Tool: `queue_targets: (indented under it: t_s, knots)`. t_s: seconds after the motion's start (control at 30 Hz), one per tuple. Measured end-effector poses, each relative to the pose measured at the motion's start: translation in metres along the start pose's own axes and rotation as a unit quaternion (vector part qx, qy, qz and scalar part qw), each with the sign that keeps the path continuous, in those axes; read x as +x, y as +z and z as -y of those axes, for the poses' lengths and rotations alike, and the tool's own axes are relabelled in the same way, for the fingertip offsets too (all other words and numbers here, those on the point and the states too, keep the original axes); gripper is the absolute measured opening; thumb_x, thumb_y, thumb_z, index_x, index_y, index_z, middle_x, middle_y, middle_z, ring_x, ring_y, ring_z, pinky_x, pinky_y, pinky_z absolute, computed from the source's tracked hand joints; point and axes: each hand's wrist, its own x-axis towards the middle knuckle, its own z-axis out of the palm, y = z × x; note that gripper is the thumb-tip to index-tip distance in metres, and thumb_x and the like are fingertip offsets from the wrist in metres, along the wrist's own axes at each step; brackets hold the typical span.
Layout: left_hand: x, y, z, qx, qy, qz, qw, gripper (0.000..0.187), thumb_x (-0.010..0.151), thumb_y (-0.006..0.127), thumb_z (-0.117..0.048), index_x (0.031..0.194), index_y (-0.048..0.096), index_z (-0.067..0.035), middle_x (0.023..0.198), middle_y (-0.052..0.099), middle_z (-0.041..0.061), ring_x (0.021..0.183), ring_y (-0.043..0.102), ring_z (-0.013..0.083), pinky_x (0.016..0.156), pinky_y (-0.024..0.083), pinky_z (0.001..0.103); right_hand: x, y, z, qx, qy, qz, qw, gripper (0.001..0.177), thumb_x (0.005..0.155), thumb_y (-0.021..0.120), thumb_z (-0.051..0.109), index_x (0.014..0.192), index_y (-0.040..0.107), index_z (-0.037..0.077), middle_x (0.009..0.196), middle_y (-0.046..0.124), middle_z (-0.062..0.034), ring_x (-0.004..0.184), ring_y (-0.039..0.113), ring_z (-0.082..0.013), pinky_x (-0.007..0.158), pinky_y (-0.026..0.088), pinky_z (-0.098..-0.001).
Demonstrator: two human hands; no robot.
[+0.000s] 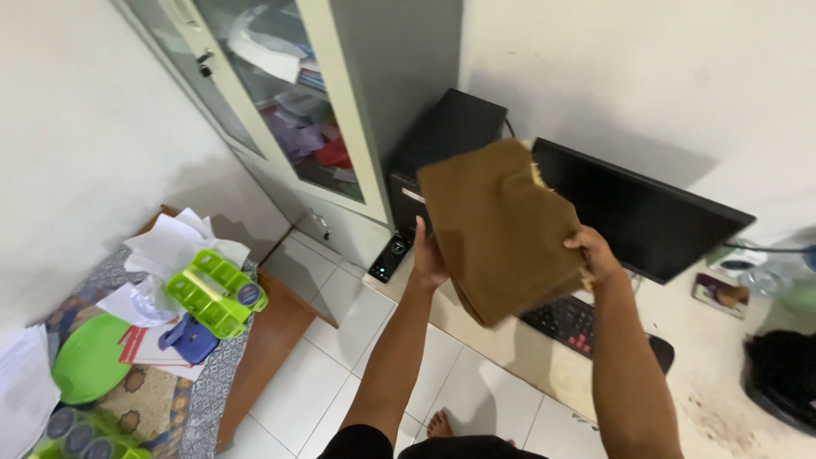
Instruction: The recorder organizes a workspace by plugging in a monitor, arranging peripherals, packing cables, folding a cloth, and sorting items into organizer trays.
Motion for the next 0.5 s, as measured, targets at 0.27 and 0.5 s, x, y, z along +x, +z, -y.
queue_targets:
  t_s: [0.27, 0.5]
  knots:
    - [0.033, -0.028, 0.102, 0.129, -0.057, -0.088, 0.986, 0.066, 0.094, 0.067, -0.045, 0.147, 0.052, -0.009, 0.143, 0.059, 0.008, 0.131, 0.055, 0.0277, 0.109, 0.046, 0.045, -0.126, -0.064, 0.023, -0.134, 0.087, -0.137, 0.978, 0.052, 0.074, 0.057, 0.004, 0.124, 0.069, 0.004, 0.106, 0.073, -0.0073, 0.095, 0.066, -0.0218, 0.086, 0.054, -0.0358]
    - [0.018, -0.058, 0.184, 0.409, -0.19, -0.217, 0.866, 0.056, 0.074, 0.069, -0.02, 0.13, 0.064, -0.009, 0.119, 0.065, 0.009, 0.1, 0.061, 0.0237, 0.082, 0.051, 0.041, -0.176, -0.171, -0.053, -0.217, 0.064, -0.244, 0.943, 0.038, 0.078, 0.062, 0.001, 0.115, 0.073, -0.002, 0.096, 0.072, -0.0093, 0.086, 0.064, -0.0204, 0.08, 0.053, -0.0337]
